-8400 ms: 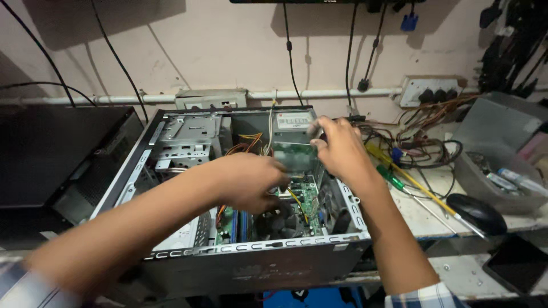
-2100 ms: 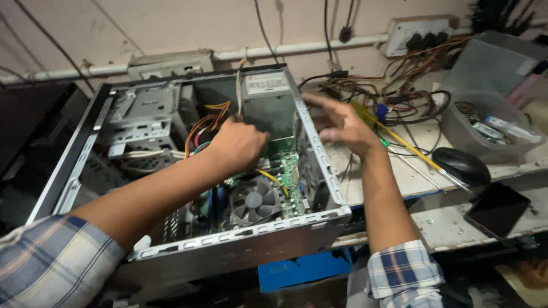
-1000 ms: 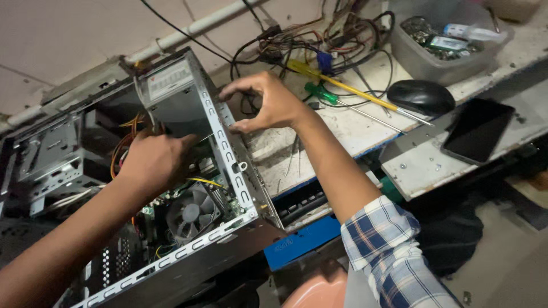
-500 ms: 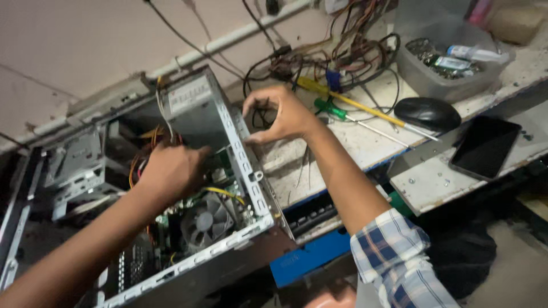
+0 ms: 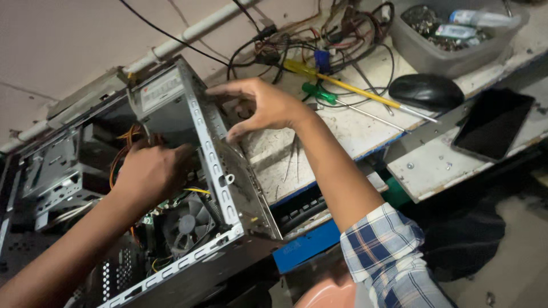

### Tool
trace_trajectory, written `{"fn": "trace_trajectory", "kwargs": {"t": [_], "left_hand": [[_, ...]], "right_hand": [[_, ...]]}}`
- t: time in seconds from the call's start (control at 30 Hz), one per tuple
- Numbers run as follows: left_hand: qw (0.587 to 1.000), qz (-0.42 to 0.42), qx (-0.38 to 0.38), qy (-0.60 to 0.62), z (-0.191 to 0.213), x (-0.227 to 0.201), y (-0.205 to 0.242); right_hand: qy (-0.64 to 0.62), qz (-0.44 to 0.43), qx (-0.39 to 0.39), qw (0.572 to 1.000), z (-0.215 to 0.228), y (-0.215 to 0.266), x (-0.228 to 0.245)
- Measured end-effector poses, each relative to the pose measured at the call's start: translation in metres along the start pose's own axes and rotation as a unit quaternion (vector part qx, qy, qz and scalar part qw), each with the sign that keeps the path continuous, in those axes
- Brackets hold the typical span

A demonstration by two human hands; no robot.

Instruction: The person uses a yellow-handled screwdriver to remove screws from the back of a desktop computer case. They then reach inside the case to adjust internal components and cables.

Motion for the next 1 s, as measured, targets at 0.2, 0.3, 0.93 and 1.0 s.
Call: {"fn": "trace_trajectory", "kwargs": {"t": [0.2,0.3,0.93,1.0], "left_hand": [[0.999,0.005,0.028,-0.037,-0.001,-0.004,-0.005],[0.999,-0.014,-0.004,-0.038,0.002,-0.006,-0.003],[0.996,-0.03,-0.075,0.03,0.0,0.012,0.009],[0.99,-0.048,-0.125,0.039,-0.003,0.017,0.014]], "right_hand": [[-0.011,0.026,-0.007,1.0,0.002,-0.001,-0.007],[-0.04,0.06,-0.002,0.997,0.0,-0.001,-0.003],[0.071,-0.02,-0.228,0.971,0.015,-0.004,-0.038],[0.164,-0.012,-0.235,0.958,0.009,-0.008,-0.038]]}}
Point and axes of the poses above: each hand's wrist, its own y-axis away from the middle knuckle, its own z-axis out of the back of the hand, x = y × z, the point moved 6 cm from there along -y, towards the middle knuckle, and after that the axes turned 4 degrees about -x, right-handed, at the moved point
